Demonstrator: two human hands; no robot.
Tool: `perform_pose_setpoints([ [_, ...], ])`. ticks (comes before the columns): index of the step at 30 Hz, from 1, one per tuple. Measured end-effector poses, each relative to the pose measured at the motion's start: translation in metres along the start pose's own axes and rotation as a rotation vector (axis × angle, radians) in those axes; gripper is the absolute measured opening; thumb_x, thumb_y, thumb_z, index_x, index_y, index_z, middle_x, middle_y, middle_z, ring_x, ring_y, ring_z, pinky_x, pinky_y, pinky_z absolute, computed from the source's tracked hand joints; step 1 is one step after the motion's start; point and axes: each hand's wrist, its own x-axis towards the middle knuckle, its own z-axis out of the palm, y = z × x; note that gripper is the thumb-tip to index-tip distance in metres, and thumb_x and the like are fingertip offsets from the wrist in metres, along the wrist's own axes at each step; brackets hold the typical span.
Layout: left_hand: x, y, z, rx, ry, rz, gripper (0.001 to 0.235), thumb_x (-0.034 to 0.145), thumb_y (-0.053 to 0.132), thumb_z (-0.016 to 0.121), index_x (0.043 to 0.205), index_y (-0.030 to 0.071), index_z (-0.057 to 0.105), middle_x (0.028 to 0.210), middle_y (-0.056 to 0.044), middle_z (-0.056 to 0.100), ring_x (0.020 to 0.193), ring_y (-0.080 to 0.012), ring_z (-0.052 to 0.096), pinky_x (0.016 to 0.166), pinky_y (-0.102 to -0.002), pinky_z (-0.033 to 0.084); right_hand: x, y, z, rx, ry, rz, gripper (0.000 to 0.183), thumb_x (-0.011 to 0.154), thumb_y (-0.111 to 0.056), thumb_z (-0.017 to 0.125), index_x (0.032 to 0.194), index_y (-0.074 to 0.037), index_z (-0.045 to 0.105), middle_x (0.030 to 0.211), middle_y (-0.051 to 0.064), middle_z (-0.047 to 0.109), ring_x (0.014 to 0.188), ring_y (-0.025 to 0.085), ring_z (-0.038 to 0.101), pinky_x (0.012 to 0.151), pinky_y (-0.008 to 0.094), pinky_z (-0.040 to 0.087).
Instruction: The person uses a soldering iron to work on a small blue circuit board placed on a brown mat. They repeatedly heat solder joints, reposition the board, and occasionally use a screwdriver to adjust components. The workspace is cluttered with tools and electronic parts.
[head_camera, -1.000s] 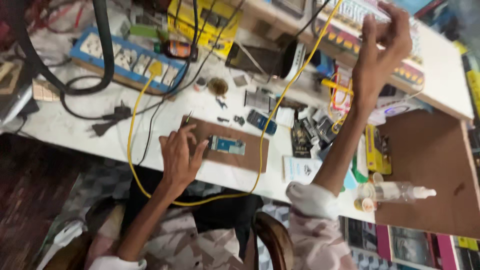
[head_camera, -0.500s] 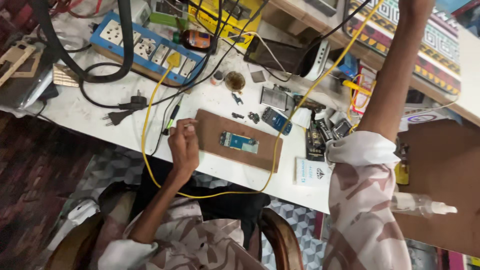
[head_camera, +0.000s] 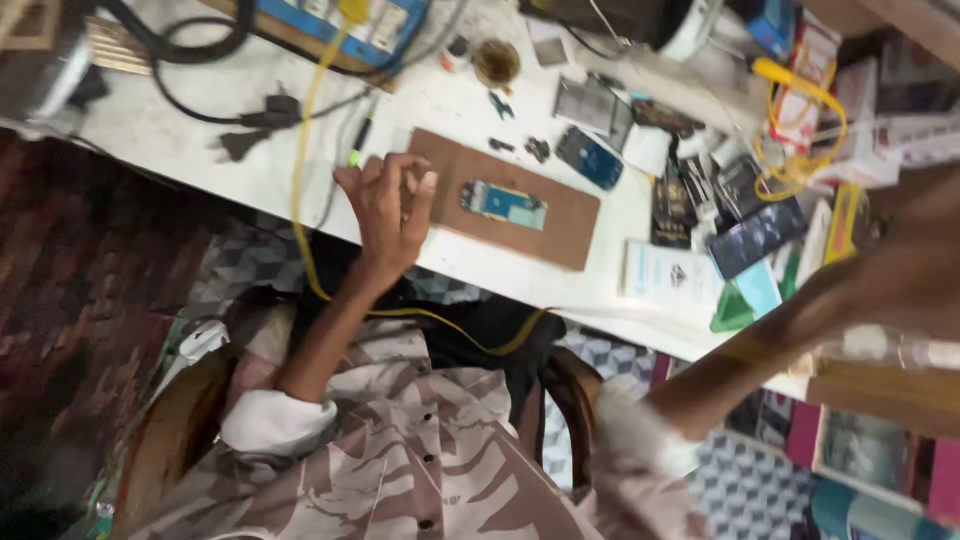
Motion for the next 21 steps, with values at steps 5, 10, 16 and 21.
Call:
perform_pose_setpoints([
  [5,0.013,-0.002,0.008,0.248,-0.379,0.437,0.055,0.091,0.049,0.076,0.126,0.007,0.066,0.123,-0.011,0.063,0.121,-0.0372,0.041,0.097,-0.057,0.022,-0.124,-0.011,-0.071,0.001,0.115,0.240,0.049,0.108,-0.049,0.045,0.098,-0.003,0.054,0.072,0.008,0.056,0.048,0.014,0.048,0.041,0.027,0.038],
  [10,0.029,-0.006,0.018,0.361,-0.479,0.569,0.079,0.082,0.064,0.082,0.130,0.003,0.069,0.130,-0.014,0.052,0.127,-0.0338,0.035,0.107,-0.058,0.022,-0.217,0.030,-0.074,0.151,0.096,0.513,0.047,0.109,-0.051,0.044,0.091,-0.007,0.052,0.070,0.004,0.052,0.049,0.012,0.046,0.044,0.024,0.038],
  [16,0.021,-0.021,0.014,0.411,-0.445,0.515,0.062,0.092,0.058,0.081,0.121,0.004,0.074,0.129,-0.006,0.053,0.123,-0.0282,0.038,0.104,-0.052,0.024,-0.216,0.079,-0.068,0.413,0.054,0.719,0.057,0.105,-0.054,0.049,0.093,0.001,0.059,0.073,0.008,0.058,0.059,0.015,0.053,0.058,0.027,0.048],
  [21,0.008,-0.021,0.014,0.388,-0.424,0.426,0.060,0.087,0.056,0.083,0.116,0.004,0.074,0.128,-0.005,0.053,0.120,-0.0279,0.039,0.102,-0.051,0.025,-0.213,0.074,-0.063,0.396,-0.021,0.750,0.054,0.105,-0.049,0.056,0.103,0.004,0.063,0.083,0.010,0.065,0.073,0.017,0.061,0.067,0.028,0.051],
])
